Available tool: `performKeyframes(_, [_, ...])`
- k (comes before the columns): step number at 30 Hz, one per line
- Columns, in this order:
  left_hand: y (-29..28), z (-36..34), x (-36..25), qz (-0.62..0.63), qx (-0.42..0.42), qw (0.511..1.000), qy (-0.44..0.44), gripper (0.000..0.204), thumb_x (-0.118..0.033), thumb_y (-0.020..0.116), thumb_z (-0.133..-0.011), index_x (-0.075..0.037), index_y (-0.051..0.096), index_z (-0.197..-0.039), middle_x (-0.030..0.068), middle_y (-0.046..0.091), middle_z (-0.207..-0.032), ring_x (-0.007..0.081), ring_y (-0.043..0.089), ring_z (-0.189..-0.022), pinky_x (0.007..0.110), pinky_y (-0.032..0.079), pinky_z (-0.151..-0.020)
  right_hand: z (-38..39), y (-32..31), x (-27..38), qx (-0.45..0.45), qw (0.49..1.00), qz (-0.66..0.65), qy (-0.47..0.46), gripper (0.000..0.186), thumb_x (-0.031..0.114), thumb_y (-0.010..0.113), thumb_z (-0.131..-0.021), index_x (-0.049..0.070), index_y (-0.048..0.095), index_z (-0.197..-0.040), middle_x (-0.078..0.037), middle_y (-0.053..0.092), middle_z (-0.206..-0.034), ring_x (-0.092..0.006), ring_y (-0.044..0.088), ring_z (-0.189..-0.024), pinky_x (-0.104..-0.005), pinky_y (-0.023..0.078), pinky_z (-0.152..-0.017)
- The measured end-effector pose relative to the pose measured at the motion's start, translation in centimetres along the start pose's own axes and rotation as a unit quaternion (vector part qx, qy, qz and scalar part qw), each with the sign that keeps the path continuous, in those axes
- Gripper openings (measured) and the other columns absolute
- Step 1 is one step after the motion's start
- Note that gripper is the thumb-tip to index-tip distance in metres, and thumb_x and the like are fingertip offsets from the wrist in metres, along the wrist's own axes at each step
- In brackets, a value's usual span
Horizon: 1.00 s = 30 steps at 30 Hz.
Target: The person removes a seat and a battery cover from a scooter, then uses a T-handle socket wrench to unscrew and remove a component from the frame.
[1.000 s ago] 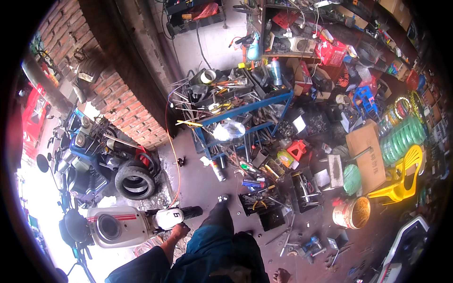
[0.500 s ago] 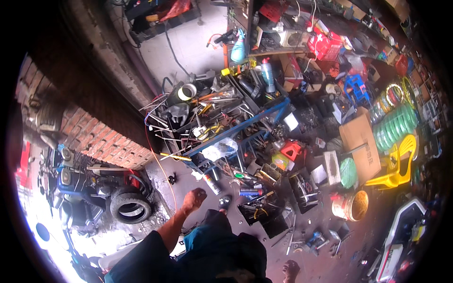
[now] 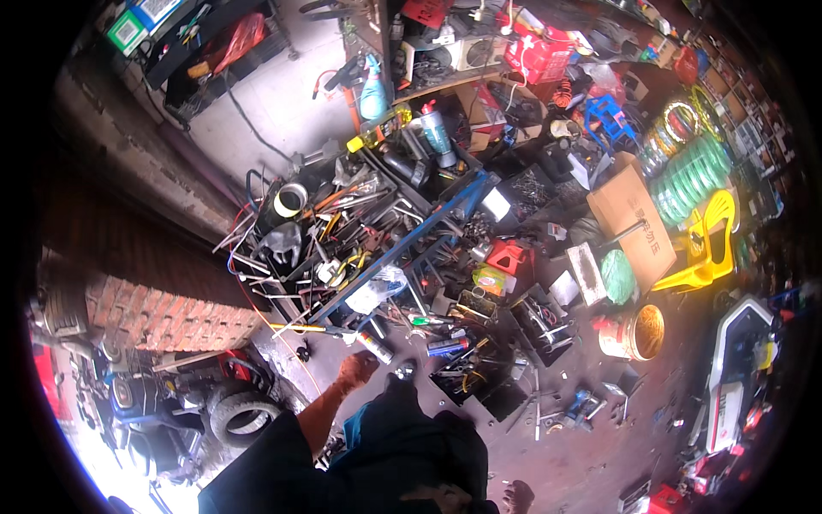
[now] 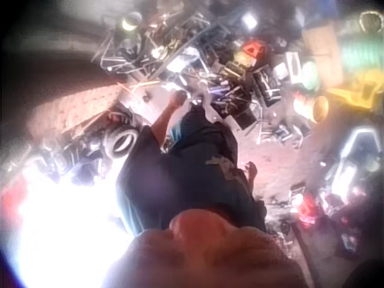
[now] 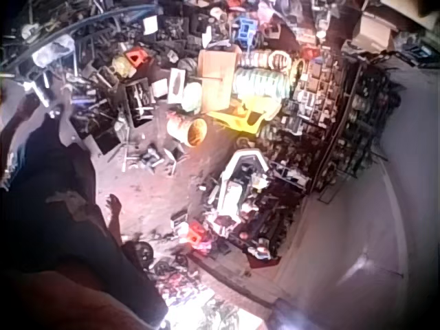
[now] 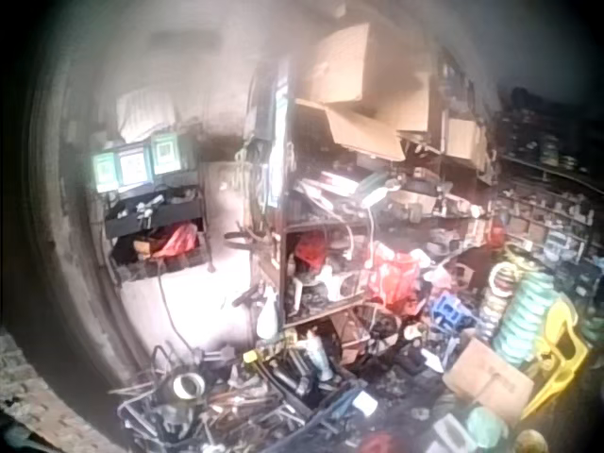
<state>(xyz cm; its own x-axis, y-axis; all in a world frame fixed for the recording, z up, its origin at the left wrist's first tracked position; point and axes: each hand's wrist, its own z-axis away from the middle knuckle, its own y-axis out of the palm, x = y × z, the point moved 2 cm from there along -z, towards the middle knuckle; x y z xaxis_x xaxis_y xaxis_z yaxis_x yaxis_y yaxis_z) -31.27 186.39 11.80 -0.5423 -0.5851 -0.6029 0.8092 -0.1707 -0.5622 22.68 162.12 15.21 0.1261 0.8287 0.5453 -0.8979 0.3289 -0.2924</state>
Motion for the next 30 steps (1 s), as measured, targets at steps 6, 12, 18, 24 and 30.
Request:
performKeyframes(6, [4.1, -1.0, -4.9, -0.075, 0.098, 0.991, 0.046, 0.039, -0.040, 0.057, -0.081, -0.013, 0.063, -0.109, 0.0165, 0.064, -0.098, 0.0319, 0.062, -0.092, 0.043, 0.049, -0.078, -2.0, 0.1, -4.9, 0.091, 0.993, 0.040, -0.065, 0.033, 0.025, 0.066, -0.083, 0.005, 0.059, -0.109, -0.011, 0.064, -0.095, -0.0225, 0.064, -0.075, -0.0293, 0.055, -0.063])
performKeyframes(12, [4.6, 5.3, -44.1, 0.050, 0.207, 0.824, 0.524, 0.029, -0.027, 0.065, -0.071, -0.008, 0.061, -0.093, 0.0154, 0.062, -0.084, 0.0286, 0.062, -0.082, 0.041, 0.049, -0.068, -0.1, 3.7, -1.2, 0.026, 0.998, 0.045, 0.025, 0.028, 0.022, 0.064, -0.083, 0.005, 0.061, -0.105, -0.010, 0.064, -0.089, -0.0201, 0.063, -0.070, -0.0288, 0.054, -0.059])
performKeyframes(18, [-1.1, 11.6, -54.9, 0.062, 0.182, 0.738, 0.647, 0.031, -0.029, 0.062, -0.076, -0.007, 0.060, -0.099, 0.0154, 0.063, -0.083, 0.0280, 0.062, -0.080, 0.039, 0.049, -0.068, 1.8, 2.4, 1.9, -0.023, 0.999, 0.040, 0.016, 0.023, 0.020, 0.063, -0.082, 0.005, 0.062, -0.100, -0.009, 0.064, -0.083, -0.0178, 0.062, -0.065, -0.0282, 0.052, -0.055])
performKeyframes(24, [-0.5, 10.9, -56.5, 0.039, 0.181, 0.735, 0.653, 0.034, -0.031, 0.059, -0.082, -0.007, 0.059, -0.105, 0.0155, 0.063, -0.082, 0.0275, 0.063, -0.078, 0.038, 0.049, -0.068, 4.6, 0.6, -3.6, -0.097, 0.995, -0.024, 0.030, 0.018, 0.017, 0.062, -0.082, 0.005, 0.063, -0.096, -0.008, 0.063, -0.077, -0.0155, 0.060, -0.060, -0.0277, 0.051, -0.051])
performKeyframes(30, [3.7, 6.1, -52.7, -0.018, 0.215, 0.813, 0.541, 0.036, -0.033, 0.055, -0.087, -0.007, 0.058, -0.111, 0.0155, 0.064, -0.082, 0.0269, 0.064, -0.075, 0.036, 0.049, -0.068, 8.5, 3.3, -10.1, -0.192, 0.965, -0.105, 0.141, 0.013, 0.014, 0.062, -0.080, 0.006, 0.064, -0.091, -0.005, 0.063, -0.072, -0.0128, 0.058, -0.054, -0.0254, 0.047, -0.046])
